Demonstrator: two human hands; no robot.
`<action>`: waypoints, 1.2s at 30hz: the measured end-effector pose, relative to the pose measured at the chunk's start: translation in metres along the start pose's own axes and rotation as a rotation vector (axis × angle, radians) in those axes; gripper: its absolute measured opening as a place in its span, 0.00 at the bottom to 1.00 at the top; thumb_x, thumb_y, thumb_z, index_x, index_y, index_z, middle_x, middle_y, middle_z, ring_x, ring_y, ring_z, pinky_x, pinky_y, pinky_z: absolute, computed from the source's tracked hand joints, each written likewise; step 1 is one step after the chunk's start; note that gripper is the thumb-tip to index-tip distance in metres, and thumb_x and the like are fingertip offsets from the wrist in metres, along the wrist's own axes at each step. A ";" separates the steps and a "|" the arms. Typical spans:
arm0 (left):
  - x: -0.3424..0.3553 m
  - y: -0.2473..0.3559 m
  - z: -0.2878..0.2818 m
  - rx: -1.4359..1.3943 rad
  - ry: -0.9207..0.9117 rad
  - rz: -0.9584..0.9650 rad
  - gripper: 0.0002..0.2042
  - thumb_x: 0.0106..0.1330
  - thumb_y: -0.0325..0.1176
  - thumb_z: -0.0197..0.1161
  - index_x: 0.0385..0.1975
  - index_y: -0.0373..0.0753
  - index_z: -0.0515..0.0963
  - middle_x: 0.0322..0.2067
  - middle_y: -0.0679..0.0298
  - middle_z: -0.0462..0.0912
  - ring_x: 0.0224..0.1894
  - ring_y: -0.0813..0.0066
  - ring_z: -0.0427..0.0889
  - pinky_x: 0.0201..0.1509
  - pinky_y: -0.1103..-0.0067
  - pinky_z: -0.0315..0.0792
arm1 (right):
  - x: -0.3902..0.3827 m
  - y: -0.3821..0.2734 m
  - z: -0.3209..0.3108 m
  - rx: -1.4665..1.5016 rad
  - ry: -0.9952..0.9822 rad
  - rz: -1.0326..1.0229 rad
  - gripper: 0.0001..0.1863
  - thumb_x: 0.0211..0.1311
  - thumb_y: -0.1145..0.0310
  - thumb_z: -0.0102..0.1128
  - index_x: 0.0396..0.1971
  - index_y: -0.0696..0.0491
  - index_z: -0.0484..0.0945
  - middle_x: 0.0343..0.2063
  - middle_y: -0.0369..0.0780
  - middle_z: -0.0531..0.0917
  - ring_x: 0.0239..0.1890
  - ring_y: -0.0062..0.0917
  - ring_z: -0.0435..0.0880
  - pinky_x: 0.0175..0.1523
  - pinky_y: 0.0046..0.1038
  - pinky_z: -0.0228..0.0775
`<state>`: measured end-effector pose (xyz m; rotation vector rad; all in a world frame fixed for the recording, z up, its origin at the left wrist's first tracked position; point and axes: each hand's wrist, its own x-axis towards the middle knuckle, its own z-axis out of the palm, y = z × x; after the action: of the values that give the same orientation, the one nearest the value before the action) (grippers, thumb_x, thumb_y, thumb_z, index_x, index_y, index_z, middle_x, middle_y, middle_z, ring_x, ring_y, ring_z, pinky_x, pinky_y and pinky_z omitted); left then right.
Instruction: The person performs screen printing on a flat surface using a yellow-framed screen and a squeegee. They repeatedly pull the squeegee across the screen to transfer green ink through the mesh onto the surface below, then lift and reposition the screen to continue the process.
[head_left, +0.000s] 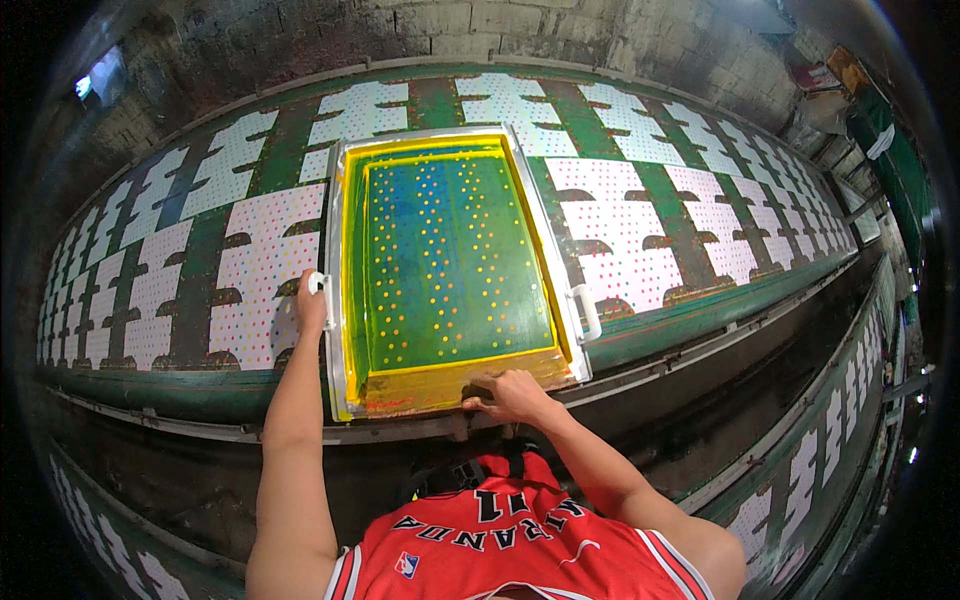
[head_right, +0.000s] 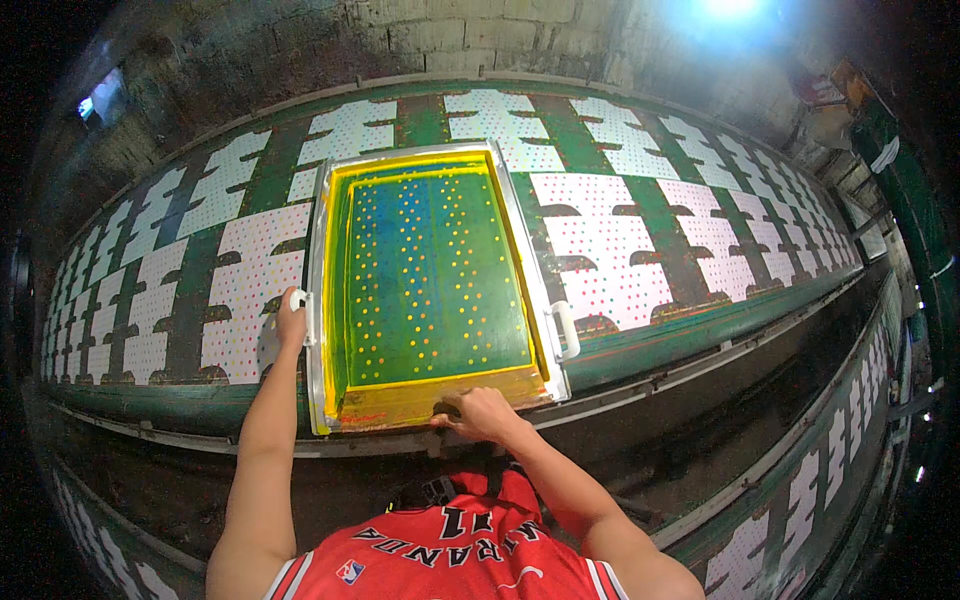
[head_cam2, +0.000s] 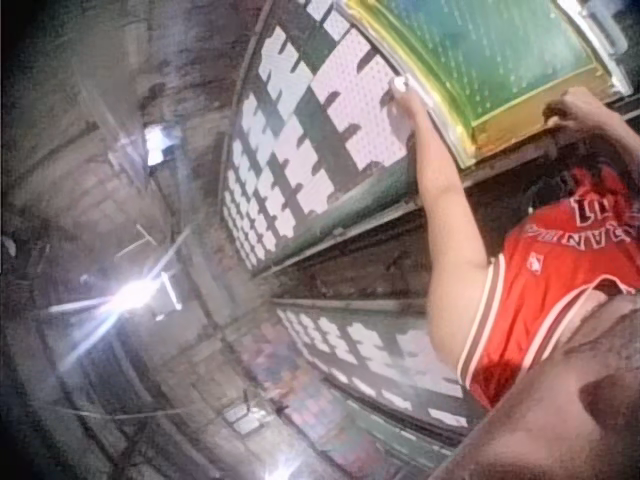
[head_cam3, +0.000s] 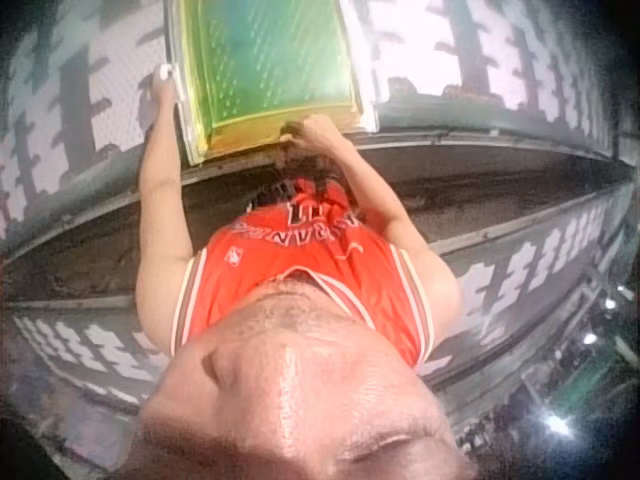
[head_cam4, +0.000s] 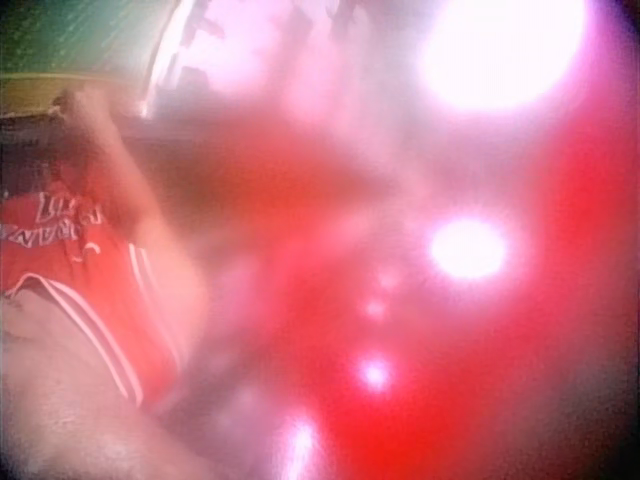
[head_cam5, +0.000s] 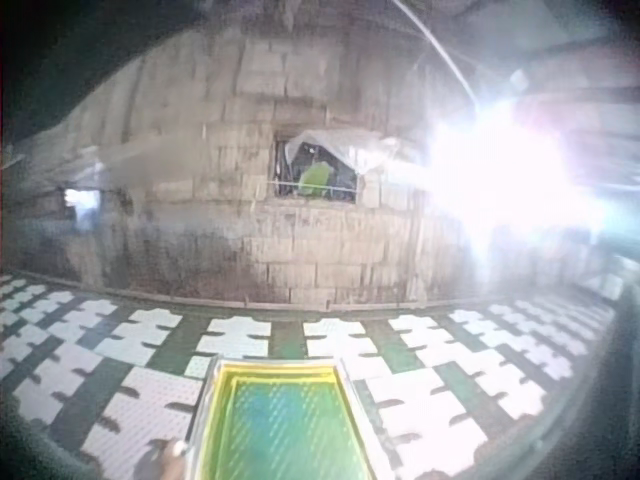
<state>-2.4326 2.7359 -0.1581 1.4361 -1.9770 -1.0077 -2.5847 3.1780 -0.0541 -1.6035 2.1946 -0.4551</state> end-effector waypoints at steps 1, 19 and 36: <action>0.002 -0.003 0.000 0.015 0.021 0.024 0.30 0.60 0.23 0.54 0.64 0.53 0.73 0.41 0.52 0.85 0.36 0.56 0.83 0.41 0.64 0.75 | -0.005 0.010 -0.008 0.068 0.007 0.054 0.33 0.62 0.36 0.62 0.50 0.53 0.85 0.39 0.48 0.88 0.38 0.44 0.88 0.43 0.41 0.80; 0.007 -0.008 0.004 0.059 0.022 0.033 0.31 0.61 0.23 0.55 0.68 0.52 0.71 0.54 0.48 0.83 0.53 0.49 0.83 0.56 0.64 0.74 | -0.010 0.226 -0.051 0.326 0.435 0.664 0.33 0.65 0.48 0.64 0.57 0.63 0.77 0.45 0.61 0.84 0.50 0.53 0.85 0.56 0.46 0.75; -0.002 0.075 -0.033 -0.098 0.014 -0.070 0.31 0.59 0.15 0.57 0.65 0.45 0.75 0.35 0.58 0.84 0.14 0.74 0.73 0.14 0.76 0.66 | -0.003 0.231 -0.083 0.463 0.275 0.778 0.38 0.60 0.37 0.63 0.45 0.64 0.83 0.38 0.56 0.87 0.46 0.48 0.87 0.54 0.43 0.76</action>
<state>-2.4506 2.7412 -0.0783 1.4635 -1.8517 -1.1064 -2.8159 3.2521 -0.0900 -0.4117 2.4409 -0.8747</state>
